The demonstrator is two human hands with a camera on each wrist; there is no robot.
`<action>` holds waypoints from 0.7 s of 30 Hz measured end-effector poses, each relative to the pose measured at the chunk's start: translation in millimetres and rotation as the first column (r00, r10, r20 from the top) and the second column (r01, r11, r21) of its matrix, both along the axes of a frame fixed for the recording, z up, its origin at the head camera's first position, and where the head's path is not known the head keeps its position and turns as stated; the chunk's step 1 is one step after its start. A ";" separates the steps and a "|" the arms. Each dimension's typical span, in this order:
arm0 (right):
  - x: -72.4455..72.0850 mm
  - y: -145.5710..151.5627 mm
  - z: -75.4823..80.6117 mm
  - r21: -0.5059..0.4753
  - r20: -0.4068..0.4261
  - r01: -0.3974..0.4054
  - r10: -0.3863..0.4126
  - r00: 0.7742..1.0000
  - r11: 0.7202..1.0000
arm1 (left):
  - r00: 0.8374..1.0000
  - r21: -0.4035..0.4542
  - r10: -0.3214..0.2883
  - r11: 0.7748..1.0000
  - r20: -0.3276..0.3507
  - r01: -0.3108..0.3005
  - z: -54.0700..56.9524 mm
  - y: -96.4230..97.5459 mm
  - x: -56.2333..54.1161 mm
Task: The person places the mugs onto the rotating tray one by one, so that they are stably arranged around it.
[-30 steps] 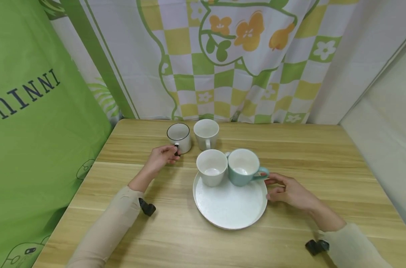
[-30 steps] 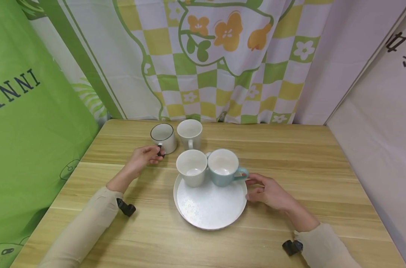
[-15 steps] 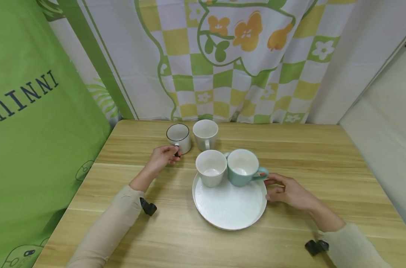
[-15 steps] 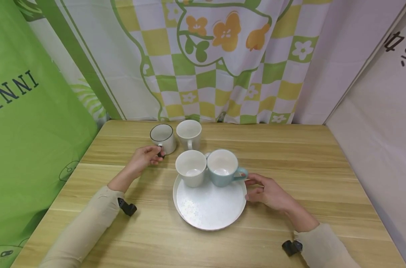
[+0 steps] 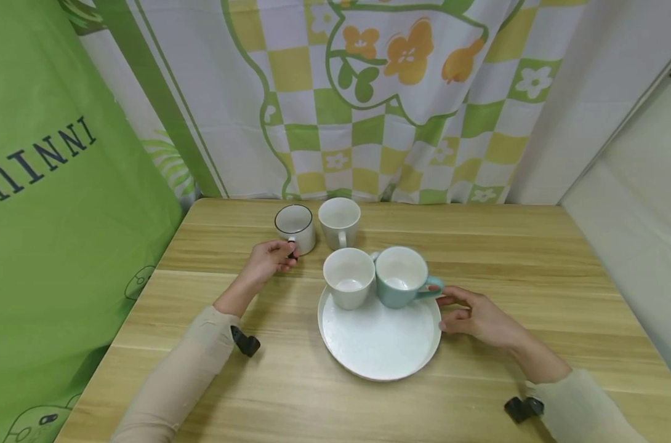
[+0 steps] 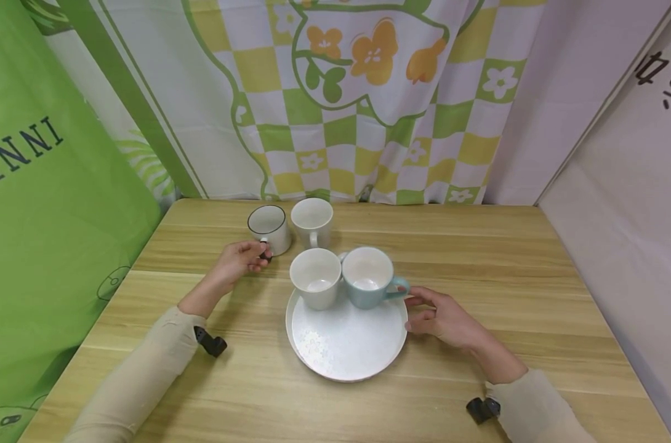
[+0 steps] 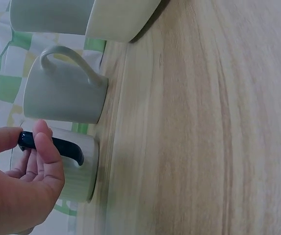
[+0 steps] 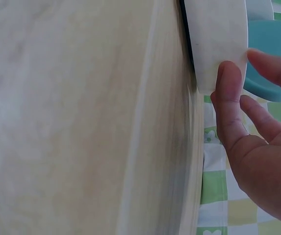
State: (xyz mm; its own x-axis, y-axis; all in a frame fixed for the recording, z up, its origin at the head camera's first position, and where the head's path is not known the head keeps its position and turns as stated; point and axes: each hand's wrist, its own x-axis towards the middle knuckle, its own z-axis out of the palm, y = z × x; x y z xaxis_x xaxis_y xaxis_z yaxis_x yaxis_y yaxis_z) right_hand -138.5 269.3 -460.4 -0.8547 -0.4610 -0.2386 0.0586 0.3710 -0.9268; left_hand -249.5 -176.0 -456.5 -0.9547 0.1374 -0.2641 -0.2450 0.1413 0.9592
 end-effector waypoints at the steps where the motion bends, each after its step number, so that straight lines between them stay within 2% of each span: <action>1: 0.1 0.0 0.0 -0.003 0.002 -0.001 0.001 1.000 1.000 | 1.000 0.005 0.002 1.000 0.000 -0.002 0.1 0.3 0.0; 11: 0.2 -0.2 0.3 -0.028 0.014 -0.009 0.009 1.000 1.000 | 0.999 0.034 0.009 0.999 -0.031 -0.008 4.6 0.0 2.8; 16: 0.3 -0.5 -0.2 -0.037 0.024 -0.004 0.005 1.000 0.999 | 0.999 0.053 0.020 0.998 -0.041 -0.018 9.9 -3.7 8.1; 21: 0.6 -0.1 -1.6 -0.048 0.025 0.000 0.001 1.000 0.999 | 0.998 0.034 0.016 0.999 -0.061 -0.014 17.4 -9.9 17.0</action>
State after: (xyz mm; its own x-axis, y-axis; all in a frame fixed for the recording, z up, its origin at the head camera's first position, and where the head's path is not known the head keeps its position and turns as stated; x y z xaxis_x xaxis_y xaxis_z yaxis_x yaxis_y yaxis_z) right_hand -137.9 269.2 -462.0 -0.8486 -0.4727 -0.2378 0.0820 0.3265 -0.9416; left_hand -232.6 -185.9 -439.2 -0.9709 0.1313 -0.2005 -0.1875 0.1051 0.9766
